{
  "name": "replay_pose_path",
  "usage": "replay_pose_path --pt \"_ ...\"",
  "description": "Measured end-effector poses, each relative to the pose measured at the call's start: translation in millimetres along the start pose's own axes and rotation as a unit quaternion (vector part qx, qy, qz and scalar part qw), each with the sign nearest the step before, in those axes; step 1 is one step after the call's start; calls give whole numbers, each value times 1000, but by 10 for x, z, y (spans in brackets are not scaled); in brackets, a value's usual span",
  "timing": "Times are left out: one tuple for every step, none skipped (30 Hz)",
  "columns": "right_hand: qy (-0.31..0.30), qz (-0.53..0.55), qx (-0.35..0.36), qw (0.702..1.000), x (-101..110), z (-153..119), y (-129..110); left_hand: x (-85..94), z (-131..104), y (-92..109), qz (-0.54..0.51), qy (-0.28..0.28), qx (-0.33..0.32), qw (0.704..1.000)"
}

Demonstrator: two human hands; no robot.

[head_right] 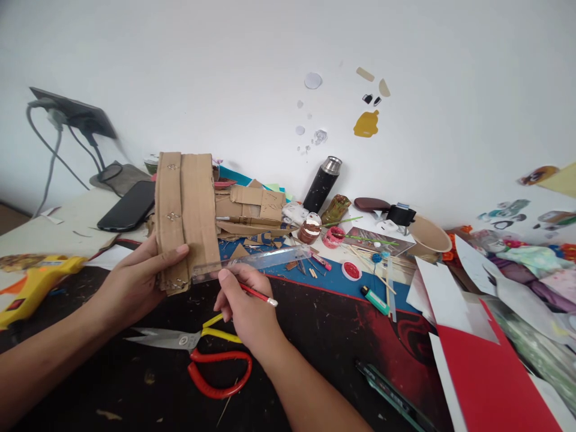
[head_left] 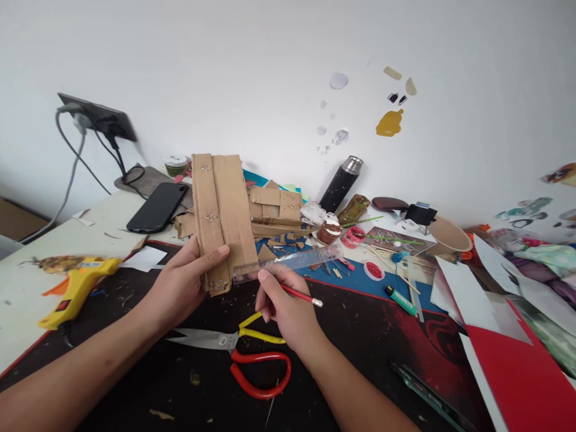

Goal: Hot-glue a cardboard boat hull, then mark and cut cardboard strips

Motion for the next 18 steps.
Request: replay_pose_path --pt "0 0 0 1000 0 -1 2 3 1 -3 0 2 1 1000" --pt "0 -1 0 1000 0 -1 3 5 3 -5 0 4 1 1000" --pt "0 0 -1 1000 -1 -1 4 6 4 -7 -1 6 1 1000" --pt "0 0 -2 1000 -2 -1 3 6 5 -7 -1 7 0 1000" --pt "-1 0 -3 1000 -3 -1 1 3 6 -5 0 7 -2 1000" --pt "-1 -1 -4 1000 -4 -1 -2 0 7 -4 1 6 -4 1000" --pt "-1 -2 -5 1000 -5 -1 -6 -2 6 -5 3 6 -4 1000" --pt "-1 -3 -4 1000 -5 -2 -10 -3 5 -7 4 6 -2 1000" --pt "-1 -4 -4 1000 -5 -2 -13 -3 2 -9 4 6 -1 1000" --pt "-2 -5 -3 1000 -5 -2 -15 -2 0 -11 4 8 1 1000" --pt "-2 -5 -2 1000 -5 -2 -15 -1 -4 -11 4 10 2 1000" --pt "-3 -5 -1 1000 -5 -2 -14 -1 -6 -11 4 11 4 1000" --pt "-3 -5 0 1000 -5 -1 -13 -2 -8 -9 4 12 4 1000" --pt "-2 -5 0 1000 -4 -1 -11 -4 -8 -7 5 12 5 1000" --pt "-2 -5 0 1000 -3 -1 -10 -4 -8 -3 4 13 5 1000" --pt "-1 -3 1 1000 -3 -1 -9 -5 -7 -2 3 13 5 1000" --pt "-1 -2 2 1000 -3 -1 -9 -6 -5 0 0 13 5 1000" --pt "-1 -1 2 1000 -4 -1 -9 -7 -3 1 -2 13 4 1000"
Point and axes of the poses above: each hand's wrist, its own z-axis towards the middle knuckle, its own x-axis out of the back of the hand, y = z × x, the point moved 8 cm from there along z, towards the middle knuckle, and after that the axes turned 13 degrees about -y, right-handed, at the moved point
